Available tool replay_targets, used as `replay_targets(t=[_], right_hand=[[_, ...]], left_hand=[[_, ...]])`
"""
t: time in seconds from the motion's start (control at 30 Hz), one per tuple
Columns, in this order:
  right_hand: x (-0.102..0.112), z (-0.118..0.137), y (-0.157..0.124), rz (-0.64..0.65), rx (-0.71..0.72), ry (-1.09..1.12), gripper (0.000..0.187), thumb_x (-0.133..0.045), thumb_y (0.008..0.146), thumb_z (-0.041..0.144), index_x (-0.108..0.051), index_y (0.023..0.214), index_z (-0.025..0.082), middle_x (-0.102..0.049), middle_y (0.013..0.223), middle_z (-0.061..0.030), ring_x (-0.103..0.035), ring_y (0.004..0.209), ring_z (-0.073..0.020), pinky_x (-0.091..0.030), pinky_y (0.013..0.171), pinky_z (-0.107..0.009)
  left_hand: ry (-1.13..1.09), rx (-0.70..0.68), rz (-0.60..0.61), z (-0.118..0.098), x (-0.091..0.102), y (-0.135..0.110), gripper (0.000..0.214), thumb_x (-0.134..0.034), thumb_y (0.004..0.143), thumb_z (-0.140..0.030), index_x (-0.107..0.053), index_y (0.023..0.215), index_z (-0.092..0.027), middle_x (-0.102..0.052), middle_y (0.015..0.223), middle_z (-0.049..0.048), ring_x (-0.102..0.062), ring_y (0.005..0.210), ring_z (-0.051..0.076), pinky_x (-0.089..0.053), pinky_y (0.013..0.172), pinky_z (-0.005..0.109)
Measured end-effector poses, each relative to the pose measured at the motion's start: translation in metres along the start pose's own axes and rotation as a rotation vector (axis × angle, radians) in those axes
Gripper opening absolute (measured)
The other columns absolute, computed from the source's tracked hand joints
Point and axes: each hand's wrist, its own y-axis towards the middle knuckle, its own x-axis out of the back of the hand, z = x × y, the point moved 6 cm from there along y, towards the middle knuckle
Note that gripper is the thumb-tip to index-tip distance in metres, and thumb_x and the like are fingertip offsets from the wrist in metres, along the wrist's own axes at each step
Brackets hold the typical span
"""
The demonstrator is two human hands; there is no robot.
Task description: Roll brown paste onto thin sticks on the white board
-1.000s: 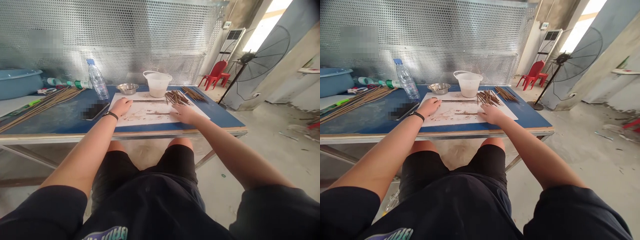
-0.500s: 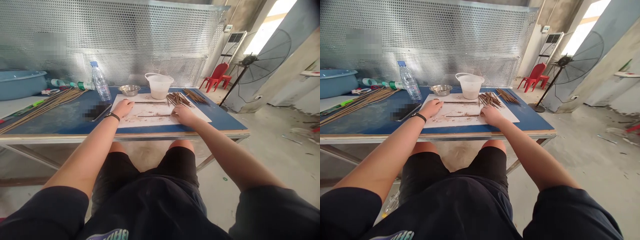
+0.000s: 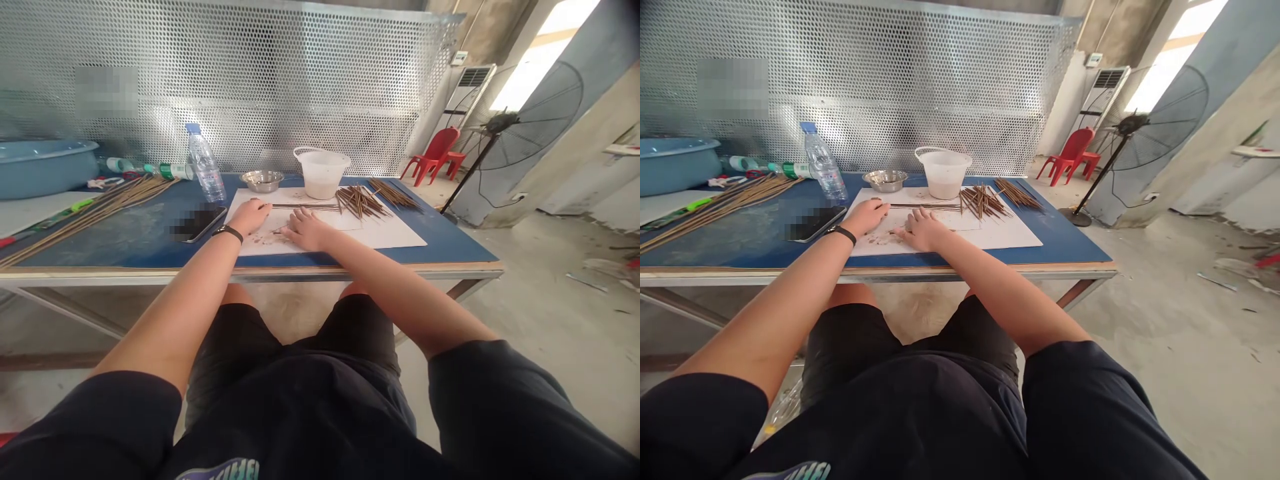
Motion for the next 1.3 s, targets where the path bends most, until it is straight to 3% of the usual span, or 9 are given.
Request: replay_targets(t=[0.1, 0.37, 0.5, 0.63, 0.73, 0.9, 1.0, 1.1, 1.3], right_hand=[[-0.014, 0.007, -0.007, 0.118, -0.017, 0.033, 0.112, -0.010, 0.108, 0.081, -0.021, 0.179, -0.005, -0.008, 0.189, -0.0251, -0.002, 0.177, -0.0423, -0.008, 0.143, -0.060], [-0.021, 0.024, -0.051, 0.090, 0.003, 0.016, 0.126, -0.002, 0.100, 0.088, -0.019, 0.177, -0.009, -0.009, 0.188, -0.0283, -0.004, 0.176, -0.0467, -0.011, 0.142, -0.065], [-0.021, 0.016, -0.035, 0.097, -0.025, 0.018, 0.122, -0.003, 0.102, 0.086, -0.019, 0.178, -0.007, -0.012, 0.188, -0.0286, -0.006, 0.176, -0.0450, -0.013, 0.142, -0.064], [-0.016, -0.001, -0.006, 0.142, -0.091, 0.012, 0.113, -0.006, 0.104, 0.083, -0.019, 0.181, 0.001, -0.012, 0.189, -0.0233, -0.003, 0.177, -0.0408, -0.011, 0.142, -0.060], [-0.013, -0.007, 0.001, 0.152, -0.111, 0.018, 0.110, -0.006, 0.106, 0.079, -0.017, 0.180, -0.002, -0.009, 0.189, -0.0246, 0.000, 0.177, -0.0412, -0.009, 0.142, -0.060], [-0.014, 0.003, -0.035, 0.136, -0.024, 0.063, 0.120, -0.008, 0.102, 0.088, -0.018, 0.180, -0.002, -0.009, 0.189, -0.0234, -0.002, 0.177, -0.0423, -0.010, 0.143, -0.062], [-0.014, 0.011, -0.066, 0.147, 0.008, 0.068, 0.125, -0.003, 0.100, 0.089, -0.017, 0.178, -0.008, -0.007, 0.188, -0.0265, 0.000, 0.176, -0.0428, -0.007, 0.144, -0.058], [-0.013, 0.013, -0.080, 0.154, 0.008, 0.082, 0.128, -0.002, 0.100, 0.090, -0.018, 0.177, -0.011, -0.007, 0.188, -0.0284, 0.000, 0.176, -0.0439, -0.006, 0.144, -0.057], [-0.014, -0.008, -0.036, 0.142, -0.036, 0.033, 0.122, -0.003, 0.102, 0.086, -0.016, 0.178, -0.009, -0.009, 0.188, -0.0286, -0.003, 0.177, -0.0424, -0.009, 0.144, -0.058]], left_hand=[[0.014, -0.006, -0.008, -0.001, 0.000, 0.001, 0.040, -0.049, 0.108, -0.047, -0.057, 0.076, -0.023, -0.073, 0.089, 0.0124, -0.060, 0.068, 0.024, -0.041, 0.062, 0.036], [0.031, -0.038, -0.038, 0.001, -0.001, 0.005, 0.039, -0.051, 0.104, -0.047, -0.059, 0.074, -0.024, -0.074, 0.083, 0.0122, -0.063, 0.077, 0.027, -0.043, 0.069, 0.037], [0.028, -0.027, -0.034, 0.005, -0.003, 0.007, 0.038, -0.050, 0.103, -0.049, -0.060, 0.076, -0.024, -0.072, 0.082, 0.0114, -0.062, 0.073, 0.026, -0.041, 0.066, 0.037], [0.015, -0.003, -0.022, 0.006, -0.004, 0.006, 0.038, -0.051, 0.104, -0.050, -0.060, 0.078, -0.024, -0.072, 0.082, 0.0109, -0.061, 0.068, 0.025, -0.041, 0.063, 0.037], [0.014, -0.011, -0.030, 0.004, -0.002, 0.005, 0.037, -0.051, 0.104, -0.048, -0.060, 0.077, -0.023, -0.073, 0.085, 0.0113, -0.062, 0.070, 0.025, -0.042, 0.064, 0.037], [0.007, -0.007, -0.029, 0.003, -0.002, 0.005, 0.039, -0.053, 0.105, -0.047, -0.060, 0.074, -0.024, -0.074, 0.082, 0.0107, -0.064, 0.072, 0.026, -0.042, 0.067, 0.036], [0.016, -0.014, -0.042, 0.003, -0.002, 0.007, 0.040, -0.054, 0.104, -0.047, -0.060, 0.072, -0.024, -0.074, 0.081, 0.0112, -0.065, 0.074, 0.026, -0.042, 0.069, 0.037], [0.027, -0.017, -0.036, 0.005, -0.004, 0.010, 0.041, -0.052, 0.105, -0.048, -0.061, 0.073, -0.024, -0.076, 0.083, 0.0121, -0.065, 0.073, 0.027, -0.040, 0.067, 0.037], [0.037, -0.024, -0.047, 0.006, -0.003, 0.009, 0.038, -0.053, 0.104, -0.046, -0.058, 0.074, -0.024, -0.075, 0.087, 0.0121, -0.065, 0.078, 0.026, -0.042, 0.070, 0.036]])
